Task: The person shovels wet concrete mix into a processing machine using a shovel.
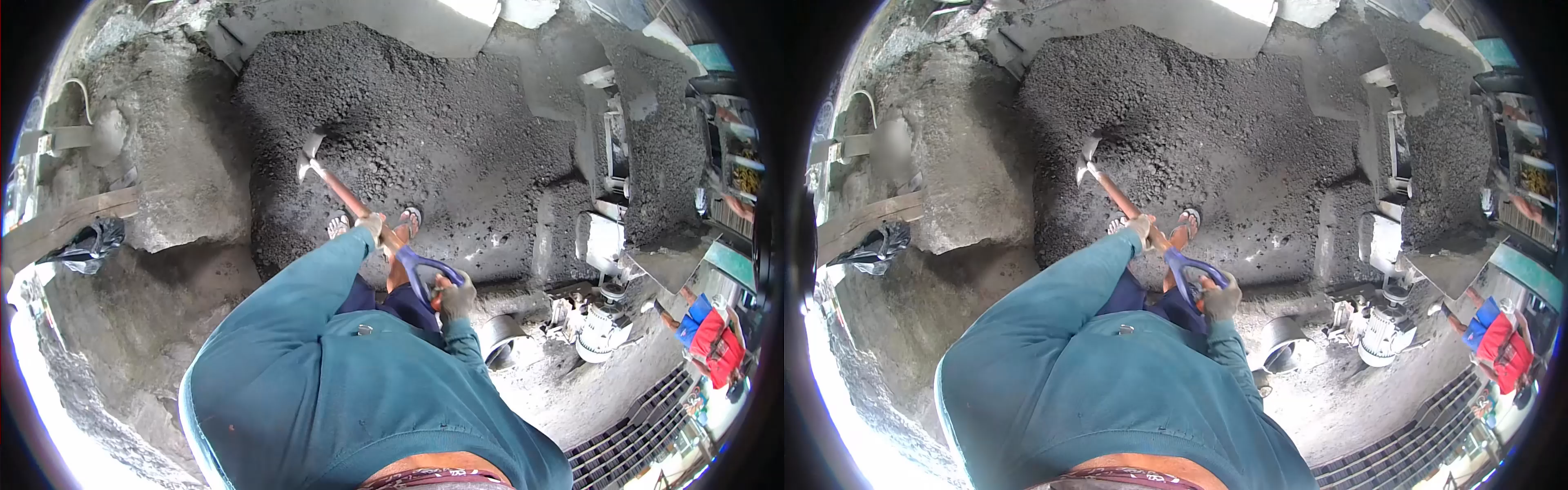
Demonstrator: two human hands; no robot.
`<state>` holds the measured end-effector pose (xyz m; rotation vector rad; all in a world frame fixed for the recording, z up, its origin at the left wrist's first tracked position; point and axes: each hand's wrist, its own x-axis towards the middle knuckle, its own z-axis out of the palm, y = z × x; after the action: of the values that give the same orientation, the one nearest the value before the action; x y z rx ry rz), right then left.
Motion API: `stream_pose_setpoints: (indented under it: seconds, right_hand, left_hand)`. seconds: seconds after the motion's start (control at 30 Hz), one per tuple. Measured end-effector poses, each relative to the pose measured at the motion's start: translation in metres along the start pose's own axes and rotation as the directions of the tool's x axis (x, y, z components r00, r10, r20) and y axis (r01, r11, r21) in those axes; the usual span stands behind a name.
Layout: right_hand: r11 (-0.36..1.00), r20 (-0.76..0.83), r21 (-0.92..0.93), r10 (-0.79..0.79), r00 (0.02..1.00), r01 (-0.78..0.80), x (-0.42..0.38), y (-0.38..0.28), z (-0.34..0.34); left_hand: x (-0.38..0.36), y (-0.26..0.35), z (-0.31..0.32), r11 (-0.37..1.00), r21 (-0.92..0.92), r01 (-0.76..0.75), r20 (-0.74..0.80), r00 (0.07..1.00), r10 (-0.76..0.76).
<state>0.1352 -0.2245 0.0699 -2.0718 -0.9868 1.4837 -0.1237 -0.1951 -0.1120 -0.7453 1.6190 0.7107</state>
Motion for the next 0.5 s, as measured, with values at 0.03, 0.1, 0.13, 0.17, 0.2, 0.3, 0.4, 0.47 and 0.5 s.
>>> stream_pose_setpoints:
  seconds: [0.03,0.1,0.13,0.17,0.2,0.3,0.4,0.47,0.5]
  right_hand:
    - [0.999,0.017,-0.003,0.047,0.999,-0.047,-0.006,-0.008,0.005]
    - [0.992,-0.012,0.033,0.122,0.993,-0.121,-0.019,-0.032,-0.002]
    - [0.986,-0.053,0.067,0.155,0.986,-0.152,-0.036,-0.044,-0.017]
    - [0.977,-0.093,0.098,0.196,0.976,-0.187,-0.055,-0.045,-0.035]
    - [0.941,-0.11,0.212,0.291,0.951,-0.263,-0.066,-0.034,-0.055]
    - [0.616,0.105,0.609,0.562,0.821,-0.5,-0.063,0.034,-0.124]
    - [0.628,-0.024,0.654,0.576,0.817,-0.423,-0.068,0.037,-0.117]
    - [0.643,-0.059,0.628,0.601,0.797,-0.438,-0.061,0.014,-0.085]
    - [0.692,-0.135,0.589,0.594,0.793,-0.418,-0.05,0.02,-0.063]
  left_hand:
    - [0.005,0.003,-0.001,1.0,0.025,-0.001,0.022,1.0,0.0]
    - [0.01,-0.012,0.013,0.982,0.187,0.003,0.076,0.997,-0.018]
    - [0.013,-0.033,0.022,0.965,0.263,0.005,0.101,0.994,-0.033]
    - [0.018,-0.065,0.03,0.937,0.348,-0.016,0.119,0.992,-0.027]
    - [0.027,-0.106,0.04,0.887,0.456,-0.073,0.119,0.993,0.02]
    - [0.045,-0.201,0.076,0.699,0.68,-0.221,0.06,0.967,0.246]
    - [0.011,-0.173,0.08,0.558,0.755,-0.344,0.202,0.932,0.301]
    - [0.027,-0.132,0.087,0.379,0.836,-0.397,0.279,0.902,0.331]
    - [0.032,-0.112,0.092,0.355,0.847,-0.395,0.273,0.897,0.347]
